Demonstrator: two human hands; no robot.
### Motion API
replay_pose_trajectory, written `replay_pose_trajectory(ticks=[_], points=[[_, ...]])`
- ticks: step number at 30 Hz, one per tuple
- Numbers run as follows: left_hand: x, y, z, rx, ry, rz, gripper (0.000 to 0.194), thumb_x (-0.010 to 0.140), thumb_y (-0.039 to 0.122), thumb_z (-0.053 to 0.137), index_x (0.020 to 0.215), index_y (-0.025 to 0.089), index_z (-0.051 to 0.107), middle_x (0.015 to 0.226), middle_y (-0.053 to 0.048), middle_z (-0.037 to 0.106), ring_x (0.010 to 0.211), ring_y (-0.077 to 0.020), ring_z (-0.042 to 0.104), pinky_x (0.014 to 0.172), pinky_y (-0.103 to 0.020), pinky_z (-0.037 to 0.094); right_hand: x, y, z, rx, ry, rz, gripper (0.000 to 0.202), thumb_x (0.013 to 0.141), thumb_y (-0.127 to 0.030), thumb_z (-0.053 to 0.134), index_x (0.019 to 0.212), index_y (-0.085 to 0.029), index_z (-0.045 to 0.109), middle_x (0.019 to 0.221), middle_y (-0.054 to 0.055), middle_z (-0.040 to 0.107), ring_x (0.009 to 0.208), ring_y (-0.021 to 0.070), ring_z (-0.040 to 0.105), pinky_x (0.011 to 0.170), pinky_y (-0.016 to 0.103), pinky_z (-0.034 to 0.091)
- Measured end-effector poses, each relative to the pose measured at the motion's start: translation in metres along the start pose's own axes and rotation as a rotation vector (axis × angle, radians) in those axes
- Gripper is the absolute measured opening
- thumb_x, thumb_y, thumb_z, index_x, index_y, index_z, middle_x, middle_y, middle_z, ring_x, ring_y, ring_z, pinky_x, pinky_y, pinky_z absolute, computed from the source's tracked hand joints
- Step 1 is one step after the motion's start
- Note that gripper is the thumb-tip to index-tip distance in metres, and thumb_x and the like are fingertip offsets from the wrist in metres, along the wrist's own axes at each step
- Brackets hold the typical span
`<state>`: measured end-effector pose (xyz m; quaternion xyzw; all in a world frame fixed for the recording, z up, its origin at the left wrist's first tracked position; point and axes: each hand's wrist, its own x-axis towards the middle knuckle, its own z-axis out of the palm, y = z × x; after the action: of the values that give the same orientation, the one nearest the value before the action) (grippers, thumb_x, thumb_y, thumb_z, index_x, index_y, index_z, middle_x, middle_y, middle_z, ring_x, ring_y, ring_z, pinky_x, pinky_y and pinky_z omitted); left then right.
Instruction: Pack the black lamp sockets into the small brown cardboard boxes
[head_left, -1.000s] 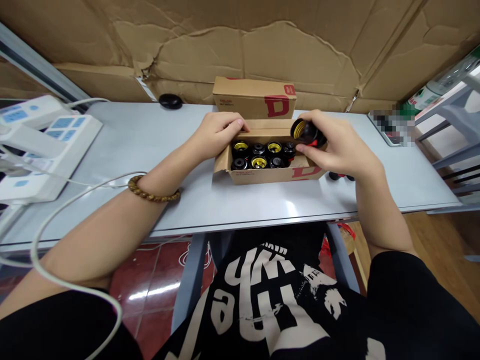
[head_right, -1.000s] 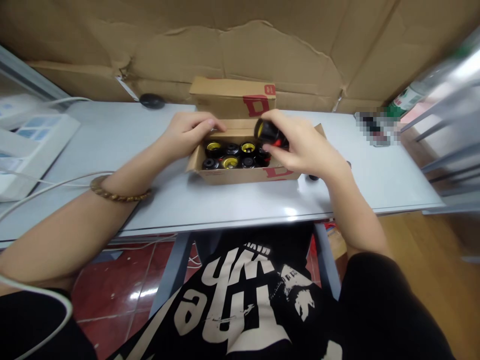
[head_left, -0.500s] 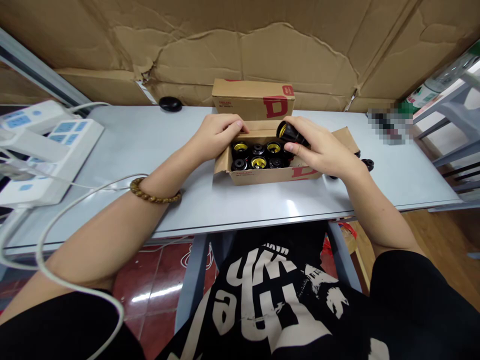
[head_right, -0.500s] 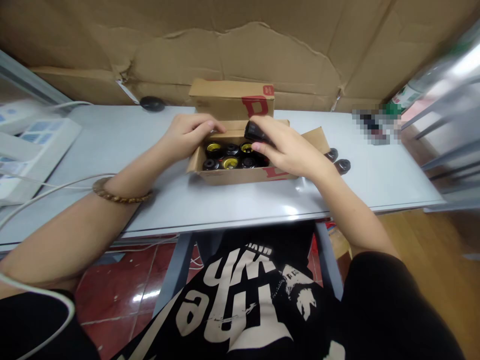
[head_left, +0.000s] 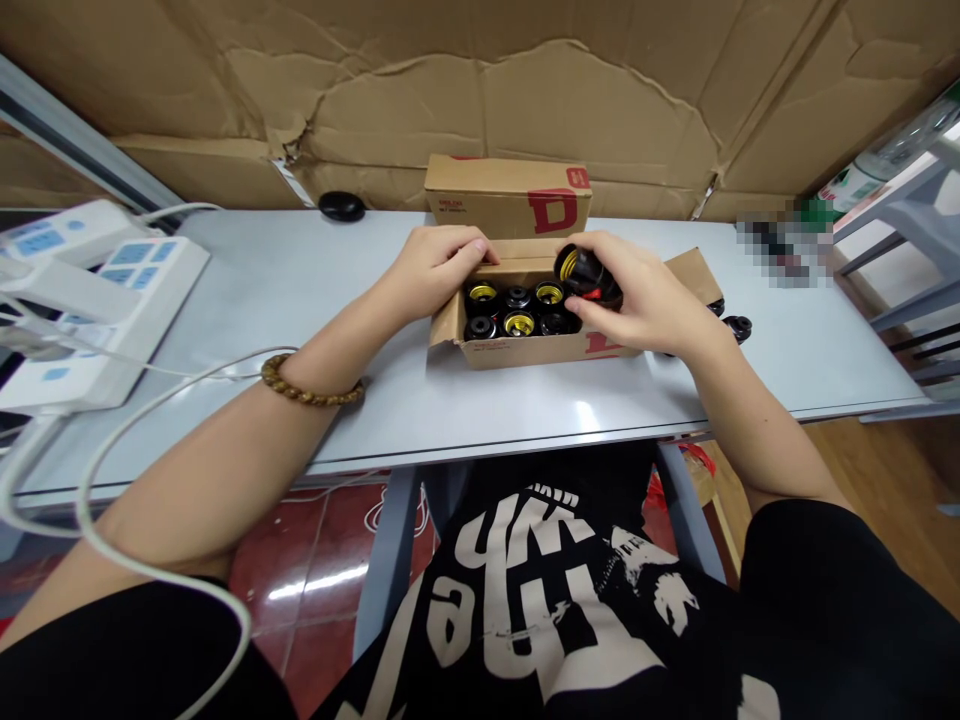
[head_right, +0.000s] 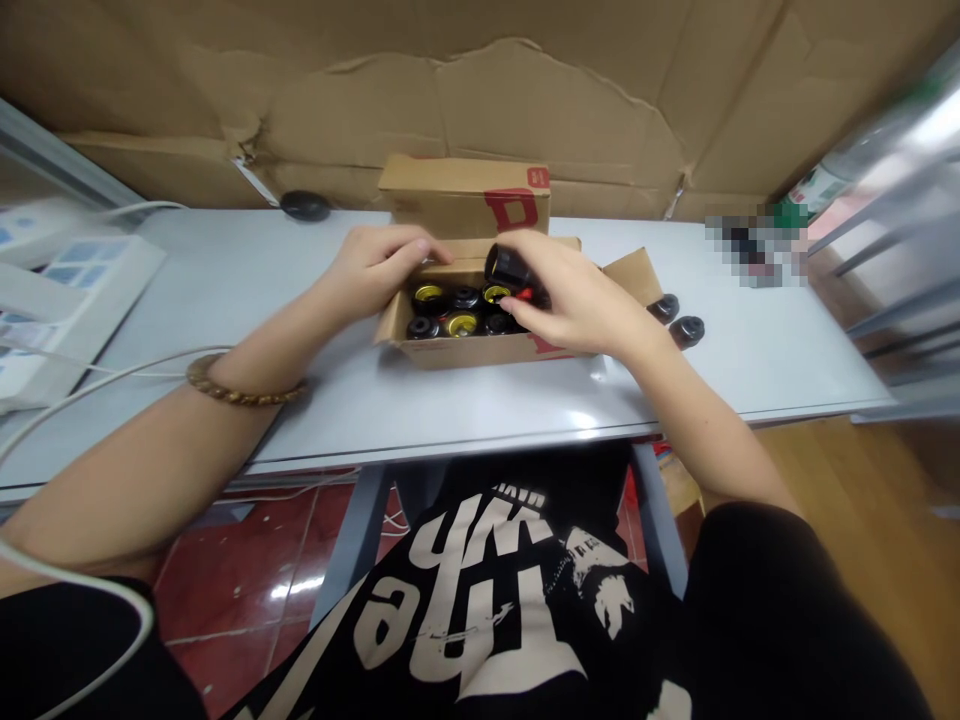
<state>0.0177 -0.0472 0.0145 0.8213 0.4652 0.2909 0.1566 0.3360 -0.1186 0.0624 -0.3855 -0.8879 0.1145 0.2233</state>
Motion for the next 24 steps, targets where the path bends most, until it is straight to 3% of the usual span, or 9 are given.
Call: replay_pose_trajectory(ticks=[4,10,13,16,24], points=[[0.000,0.001,0.000,-0.002,-0.003,0.005,0.047,0.113,0.047,0.047,0.109,0.025,0.088,0.117,-0.007,0.089,0.111,-0.0288,0.078,0.110,-0.041,0.059,0.000,0.002,0.003,0.020,-0.038,-0.001,0.064,0.110,-0.044,0.056,0.171,-0.024,0.056,0.168,0.017,0.069,0.151,0.0444,0.066,0.130,0.065,0.053],[0.000,0.001,0.000,0.009,0.001,0.020,0.048,0.112,0.046,0.046,0.108,0.022,0.088,0.116,-0.008,0.089,0.111,-0.0295,0.079,0.110,-0.042,0.058,0.004,0.012,0.007,0.059,-0.044,-0.032,0.058,0.112,-0.036,0.055,0.168,-0.021,0.057,0.159,0.017,0.072,0.148,0.0462,0.065,0.128,0.069,0.053],[0.000,0.000,0.000,0.009,0.002,0.021,0.049,0.112,0.047,0.046,0.109,0.022,0.089,0.115,-0.008,0.089,0.110,-0.0293,0.079,0.108,-0.041,0.058,0.004,0.015,0.008,0.060,-0.038,-0.045,0.057,0.113,-0.040,0.052,0.166,-0.020,0.058,0.161,0.019,0.070,0.147,0.0462,0.065,0.127,0.070,0.053],[0.001,-0.001,0.000,-0.001,0.006,0.022,0.050,0.112,0.047,0.046,0.110,0.022,0.089,0.115,-0.008,0.089,0.110,-0.0292,0.079,0.108,-0.041,0.058,0.003,0.015,0.009,0.045,-0.018,-0.050,0.061,0.110,-0.044,0.057,0.165,-0.018,0.058,0.162,0.020,0.070,0.144,0.0462,0.067,0.125,0.069,0.055],[0.001,-0.003,0.001,0.014,-0.002,0.024,0.048,0.113,0.045,0.046,0.111,0.021,0.088,0.116,-0.008,0.088,0.110,-0.0286,0.078,0.109,-0.041,0.058,0.002,0.012,0.010,0.046,-0.004,-0.070,0.053,0.100,-0.029,0.062,0.152,-0.022,0.069,0.138,0.013,0.082,0.121,0.0388,0.078,0.107,0.059,0.064]])
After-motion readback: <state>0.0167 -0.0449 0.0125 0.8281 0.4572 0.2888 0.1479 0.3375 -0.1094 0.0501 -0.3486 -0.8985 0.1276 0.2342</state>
